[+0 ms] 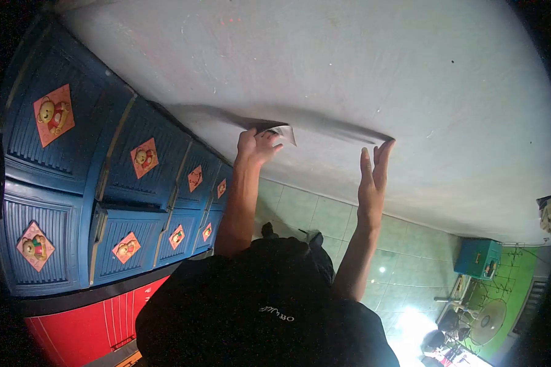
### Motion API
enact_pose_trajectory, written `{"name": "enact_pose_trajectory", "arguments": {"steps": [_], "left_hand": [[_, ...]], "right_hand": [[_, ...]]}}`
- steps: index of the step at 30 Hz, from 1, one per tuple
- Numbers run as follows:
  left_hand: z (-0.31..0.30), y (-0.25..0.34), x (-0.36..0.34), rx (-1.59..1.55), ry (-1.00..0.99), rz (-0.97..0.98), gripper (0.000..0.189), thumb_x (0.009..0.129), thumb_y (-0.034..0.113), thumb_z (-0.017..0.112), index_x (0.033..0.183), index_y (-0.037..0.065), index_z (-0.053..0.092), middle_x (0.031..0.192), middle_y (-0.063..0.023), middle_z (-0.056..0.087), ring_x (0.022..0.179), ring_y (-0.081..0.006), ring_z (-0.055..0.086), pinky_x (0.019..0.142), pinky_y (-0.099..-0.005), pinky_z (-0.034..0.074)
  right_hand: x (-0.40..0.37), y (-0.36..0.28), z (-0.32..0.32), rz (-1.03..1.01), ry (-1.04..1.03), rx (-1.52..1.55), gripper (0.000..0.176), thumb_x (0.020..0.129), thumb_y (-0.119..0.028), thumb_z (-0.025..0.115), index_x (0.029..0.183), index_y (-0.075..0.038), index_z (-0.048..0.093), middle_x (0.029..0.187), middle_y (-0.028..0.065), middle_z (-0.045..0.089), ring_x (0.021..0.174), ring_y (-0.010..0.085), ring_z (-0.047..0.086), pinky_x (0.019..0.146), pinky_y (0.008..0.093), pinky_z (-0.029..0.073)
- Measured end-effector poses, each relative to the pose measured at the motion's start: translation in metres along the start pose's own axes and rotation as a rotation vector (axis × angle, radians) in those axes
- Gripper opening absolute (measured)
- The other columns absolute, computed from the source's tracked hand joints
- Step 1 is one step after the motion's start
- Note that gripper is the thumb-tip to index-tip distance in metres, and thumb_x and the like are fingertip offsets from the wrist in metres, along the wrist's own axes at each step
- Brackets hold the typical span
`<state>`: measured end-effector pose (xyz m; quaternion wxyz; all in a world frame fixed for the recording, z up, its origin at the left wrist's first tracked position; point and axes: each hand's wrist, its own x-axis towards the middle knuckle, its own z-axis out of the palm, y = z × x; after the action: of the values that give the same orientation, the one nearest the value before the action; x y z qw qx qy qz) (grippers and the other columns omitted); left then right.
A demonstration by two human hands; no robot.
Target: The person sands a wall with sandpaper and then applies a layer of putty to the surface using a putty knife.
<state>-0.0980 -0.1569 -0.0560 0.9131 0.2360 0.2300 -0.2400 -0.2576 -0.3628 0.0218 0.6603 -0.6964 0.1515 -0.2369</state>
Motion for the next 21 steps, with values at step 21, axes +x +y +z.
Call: {"name": "enact_pose_trajectory", "arguments": {"steps": [21], "left_hand": [[-0.025,-0.066,0.042,0.051,0.121,0.087,0.060,0.097,0.042,0.023,0.146,0.007,0.025,0.155,-0.0045,0.022,0.146,-0.0193,0.010,0.115,-0.0516,0.000]], "right_hand": [[0.003,0.002,-0.008,-0.030,-0.041,0.096,0.074,0.099,-0.019,0.048,0.149,0.001,-0.003,0.156,0.0232,-0.001,0.144,0.0321,0.008,0.116,0.0382,0.016]]}}
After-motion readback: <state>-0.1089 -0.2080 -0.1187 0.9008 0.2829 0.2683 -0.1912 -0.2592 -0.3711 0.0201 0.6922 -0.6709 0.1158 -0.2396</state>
